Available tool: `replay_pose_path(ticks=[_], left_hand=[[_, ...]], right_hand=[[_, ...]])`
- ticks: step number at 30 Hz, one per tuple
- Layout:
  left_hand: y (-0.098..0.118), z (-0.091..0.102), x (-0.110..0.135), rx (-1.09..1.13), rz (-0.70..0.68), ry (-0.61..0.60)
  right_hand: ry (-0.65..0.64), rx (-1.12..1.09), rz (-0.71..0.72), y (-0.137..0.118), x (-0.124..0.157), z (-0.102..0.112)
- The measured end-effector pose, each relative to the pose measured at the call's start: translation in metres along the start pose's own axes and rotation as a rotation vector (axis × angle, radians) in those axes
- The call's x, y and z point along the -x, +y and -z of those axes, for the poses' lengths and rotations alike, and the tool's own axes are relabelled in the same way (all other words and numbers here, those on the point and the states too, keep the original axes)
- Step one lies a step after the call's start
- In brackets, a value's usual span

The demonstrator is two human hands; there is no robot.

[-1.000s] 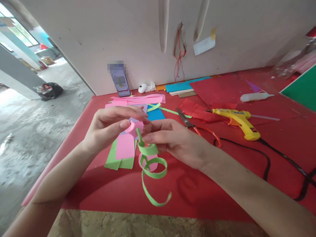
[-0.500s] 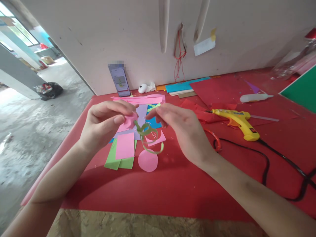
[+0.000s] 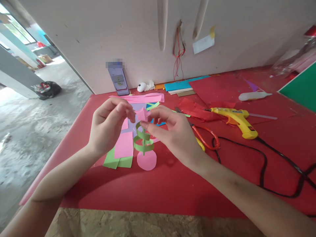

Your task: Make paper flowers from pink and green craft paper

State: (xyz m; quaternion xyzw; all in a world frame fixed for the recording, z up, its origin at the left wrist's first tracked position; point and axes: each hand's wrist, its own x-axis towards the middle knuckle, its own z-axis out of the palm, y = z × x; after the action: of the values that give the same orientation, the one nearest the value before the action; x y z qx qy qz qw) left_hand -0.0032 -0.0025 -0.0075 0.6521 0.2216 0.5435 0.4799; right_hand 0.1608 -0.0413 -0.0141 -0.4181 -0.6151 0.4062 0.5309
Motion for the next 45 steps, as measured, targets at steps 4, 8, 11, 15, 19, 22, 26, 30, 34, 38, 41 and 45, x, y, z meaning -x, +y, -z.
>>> replay_pose_path(ticks=[4,8,11,15,19,22,26,30,34,38,41,45], left_hand=[[-0.003,0.005,-0.003,-0.091,-0.061,0.041],[-0.002,0.009,-0.005,-0.244,-0.176,-0.048],[-0.001,0.012,-0.007,-0.409,-0.292,-0.225],[-0.002,0.014,-0.011,-0.554,-0.516,-0.279],[-0.003,0.018,-0.014,-0.569,-0.529,-0.225],[-0.005,0.022,-0.017,-0.548,-0.533,-0.196],[-0.010,0.030,-0.022,-0.503,-0.521,-0.164],[-0.017,0.035,-0.025,-0.489,-0.507,-0.166],[-0.022,0.036,-0.024,-0.425,-0.467,-0.161],[-0.022,0.032,-0.022,-0.352,-0.377,-0.183],[-0.019,0.030,-0.021,-0.303,-0.238,-0.222],[-0.015,0.030,-0.020,-0.331,-0.058,-0.218]], right_hand=[[-0.075,-0.135,-0.119,0.002,-0.002,0.001],[-0.091,-0.171,-0.149,0.002,-0.002,-0.001],[-0.078,-0.115,-0.125,0.000,-0.002,-0.001],[-0.055,-0.025,-0.070,0.001,-0.001,0.000],[0.029,-0.034,-0.003,0.007,-0.002,0.003],[0.064,-0.035,0.011,0.011,-0.004,0.006],[0.064,0.046,-0.003,0.012,-0.008,0.009],[-0.001,0.160,-0.015,0.007,-0.009,0.008],[-0.036,0.124,-0.073,0.004,-0.009,0.004],[-0.040,0.082,-0.114,0.003,-0.009,0.000],[-0.029,0.073,-0.139,0.004,-0.008,-0.002],[-0.015,0.137,-0.070,0.008,-0.008,-0.002]])
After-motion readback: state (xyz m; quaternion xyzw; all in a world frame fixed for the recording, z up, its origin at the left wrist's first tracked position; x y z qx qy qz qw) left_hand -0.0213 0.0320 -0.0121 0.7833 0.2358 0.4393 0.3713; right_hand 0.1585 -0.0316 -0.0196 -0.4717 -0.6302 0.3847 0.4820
